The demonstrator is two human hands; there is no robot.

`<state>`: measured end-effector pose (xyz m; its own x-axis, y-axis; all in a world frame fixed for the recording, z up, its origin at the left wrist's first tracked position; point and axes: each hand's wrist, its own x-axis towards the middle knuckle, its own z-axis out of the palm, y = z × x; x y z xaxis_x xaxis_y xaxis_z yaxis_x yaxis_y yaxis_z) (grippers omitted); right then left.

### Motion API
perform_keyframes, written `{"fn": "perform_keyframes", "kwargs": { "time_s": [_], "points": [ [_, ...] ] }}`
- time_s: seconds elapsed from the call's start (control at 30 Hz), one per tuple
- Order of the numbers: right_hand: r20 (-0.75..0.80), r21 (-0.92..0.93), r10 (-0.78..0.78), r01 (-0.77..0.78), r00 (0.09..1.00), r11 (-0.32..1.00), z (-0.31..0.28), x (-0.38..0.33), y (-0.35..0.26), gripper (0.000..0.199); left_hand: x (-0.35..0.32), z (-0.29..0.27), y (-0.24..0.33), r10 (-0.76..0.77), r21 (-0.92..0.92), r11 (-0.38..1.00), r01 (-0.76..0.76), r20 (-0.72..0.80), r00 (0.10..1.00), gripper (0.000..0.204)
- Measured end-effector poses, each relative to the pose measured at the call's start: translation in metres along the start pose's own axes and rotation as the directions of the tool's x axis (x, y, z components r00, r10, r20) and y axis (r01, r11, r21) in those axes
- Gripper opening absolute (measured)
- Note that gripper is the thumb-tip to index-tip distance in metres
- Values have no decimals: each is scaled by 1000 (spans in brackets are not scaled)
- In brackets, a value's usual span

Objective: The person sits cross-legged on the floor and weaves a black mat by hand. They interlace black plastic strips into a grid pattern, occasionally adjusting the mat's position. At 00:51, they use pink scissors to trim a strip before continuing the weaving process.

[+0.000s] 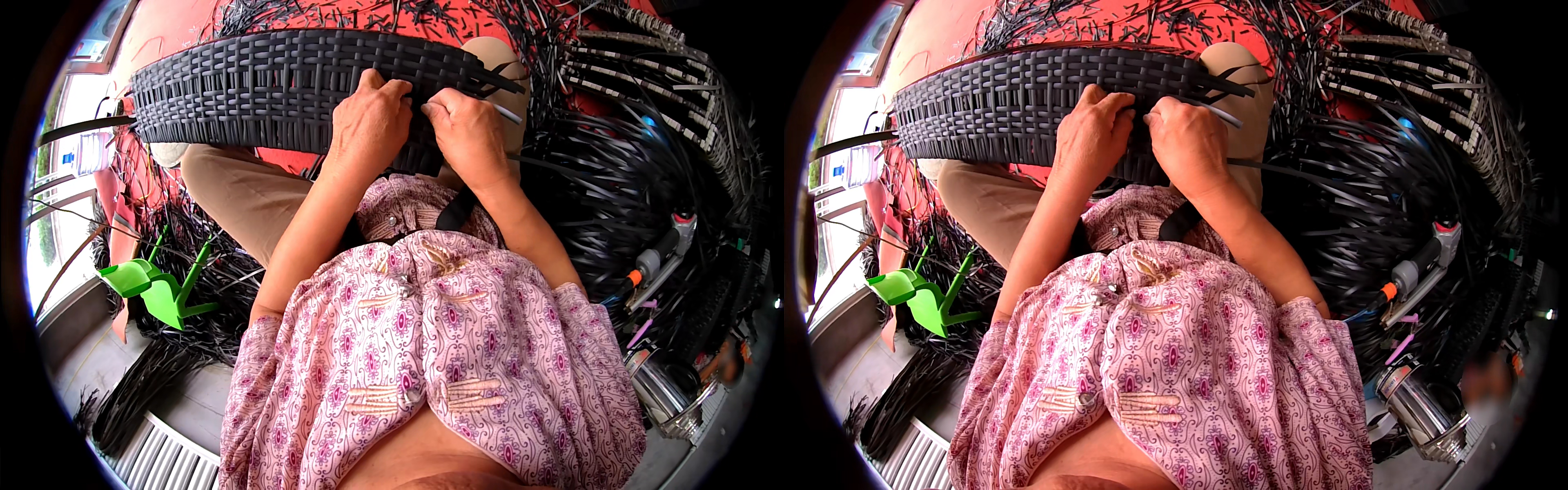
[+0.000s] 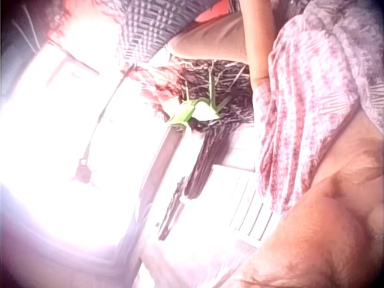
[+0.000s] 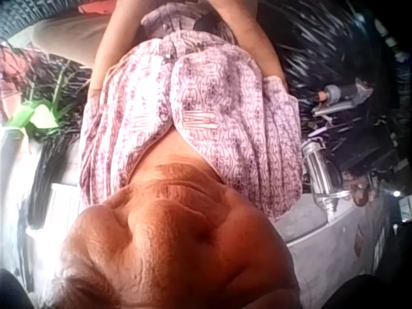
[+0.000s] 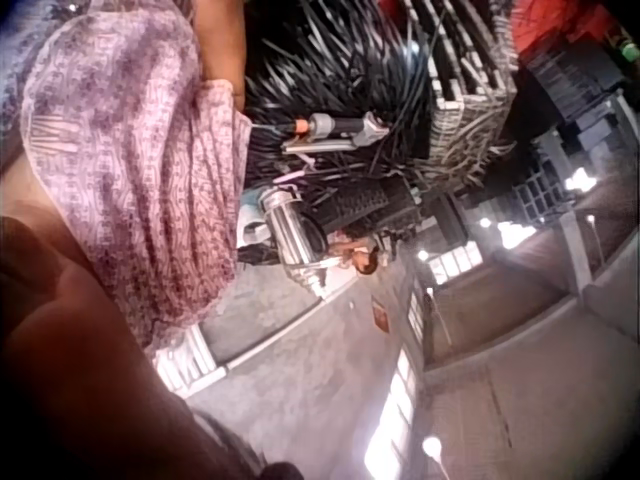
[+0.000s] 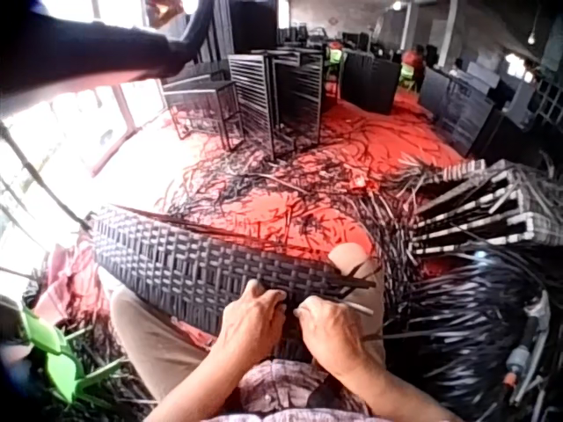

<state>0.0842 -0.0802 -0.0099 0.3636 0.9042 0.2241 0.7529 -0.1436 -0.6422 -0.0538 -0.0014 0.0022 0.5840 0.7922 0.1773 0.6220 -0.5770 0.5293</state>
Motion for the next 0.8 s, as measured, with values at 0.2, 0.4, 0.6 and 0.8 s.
{"fn": "perform_keyframes", "kwargs": {
  "time_s": [0.2, 0.4, 0.6, 0.8],
  "points": [
    [-24, -134, -75, 72, 997, 988, 8, 4, -13, 18, -2, -3, -17, -34, -175, 984, 20, -75, 997, 12],
    [-191, -112, -257, 240, 947, 964, -9, 4, -32, 31, -13, -31, -38, -218, -464, 875, 141, -116, 969, 11],
    [-89, 395, -366, 370, 926, 841, 3, 20, -44, 22, -28, -61, -28, -12, -456, 887, -77, -190, 982, 9],
    [-148, 456, -118, 174, 982, 873, 14, 15, -38, 12, -7, -30, -37, -233, -569, 812, 135, -104, 967, 17]
  ]
}}
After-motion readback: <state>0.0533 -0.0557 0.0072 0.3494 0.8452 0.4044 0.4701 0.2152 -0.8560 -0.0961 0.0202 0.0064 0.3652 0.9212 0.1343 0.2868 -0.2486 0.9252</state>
